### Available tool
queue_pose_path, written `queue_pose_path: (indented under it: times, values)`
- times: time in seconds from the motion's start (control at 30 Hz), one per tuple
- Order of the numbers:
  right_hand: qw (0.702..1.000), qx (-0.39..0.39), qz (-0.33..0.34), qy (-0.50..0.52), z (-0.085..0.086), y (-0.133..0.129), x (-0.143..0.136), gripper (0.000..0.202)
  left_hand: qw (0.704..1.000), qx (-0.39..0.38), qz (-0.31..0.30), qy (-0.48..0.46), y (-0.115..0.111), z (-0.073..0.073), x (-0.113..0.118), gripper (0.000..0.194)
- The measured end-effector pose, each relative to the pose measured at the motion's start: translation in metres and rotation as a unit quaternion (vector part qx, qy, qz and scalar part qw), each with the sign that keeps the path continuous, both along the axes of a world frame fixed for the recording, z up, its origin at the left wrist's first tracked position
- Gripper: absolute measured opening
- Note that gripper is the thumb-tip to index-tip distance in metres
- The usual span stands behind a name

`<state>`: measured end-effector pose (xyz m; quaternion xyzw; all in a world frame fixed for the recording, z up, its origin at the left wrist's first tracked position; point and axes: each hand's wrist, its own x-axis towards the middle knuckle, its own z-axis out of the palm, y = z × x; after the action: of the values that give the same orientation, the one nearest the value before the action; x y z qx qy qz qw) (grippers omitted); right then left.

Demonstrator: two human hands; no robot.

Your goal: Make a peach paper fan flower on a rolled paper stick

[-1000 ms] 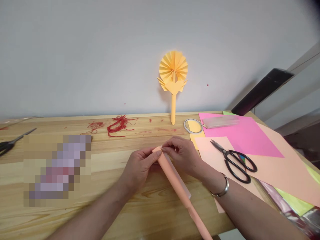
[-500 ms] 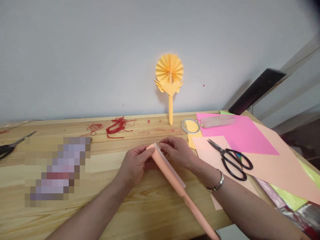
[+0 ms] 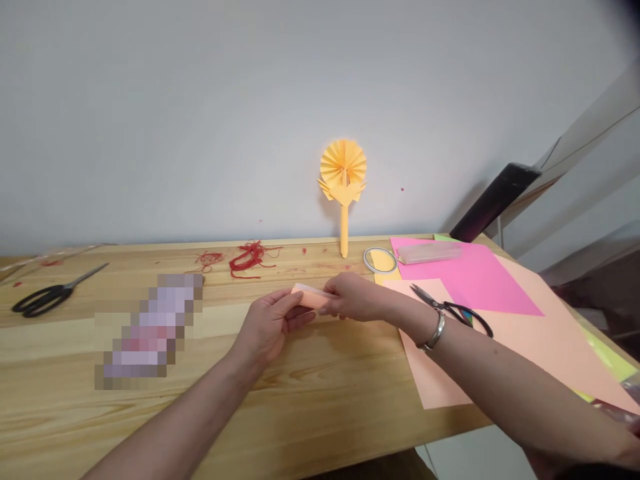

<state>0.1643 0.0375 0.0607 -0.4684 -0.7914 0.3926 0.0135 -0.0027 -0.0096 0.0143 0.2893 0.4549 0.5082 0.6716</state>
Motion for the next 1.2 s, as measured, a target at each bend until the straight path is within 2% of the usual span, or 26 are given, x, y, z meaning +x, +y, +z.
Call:
queue_pose_path:
  times: [0.07,0.13,0.33,0.5,0.7,1.2]
  values:
    - [0.996,0.082,0.028,-0.032,-0.001,0.001,0.002,0.022,1.0,-0.007,-0.01,-0.005,-0.001,-0.006,0.0,0.017]
    - [0.991,0.12,0.04,-0.037,-0.005,-0.001,0.004,0.022,1.0,-0.017,-0.02,-0.004,-0.001,-0.01,-0.001,0.017]
    - [0.987,0.156,0.009,-0.036,-0.026,-0.013,0.007,0.016,0.997,-0.043,-0.054,0.022,0.001,-0.018,-0.004,0.013]
    - [0.988,0.155,0.006,-0.012,-0.032,-0.015,0.007,0.009,0.997,-0.046,-0.059,0.016,0.004,-0.02,-0.006,0.015]
    - [0.988,0.152,0.016,0.002,-0.031,-0.013,0.007,0.03,0.997,-0.058,-0.035,0.039,0.003,-0.02,-0.004,0.009]
    - [0.954,0.29,0.04,-0.06,-0.056,-0.014,0.001,0.014,0.987,-0.07,-0.079,0.118,0.003,-0.012,-0.002,0.011]
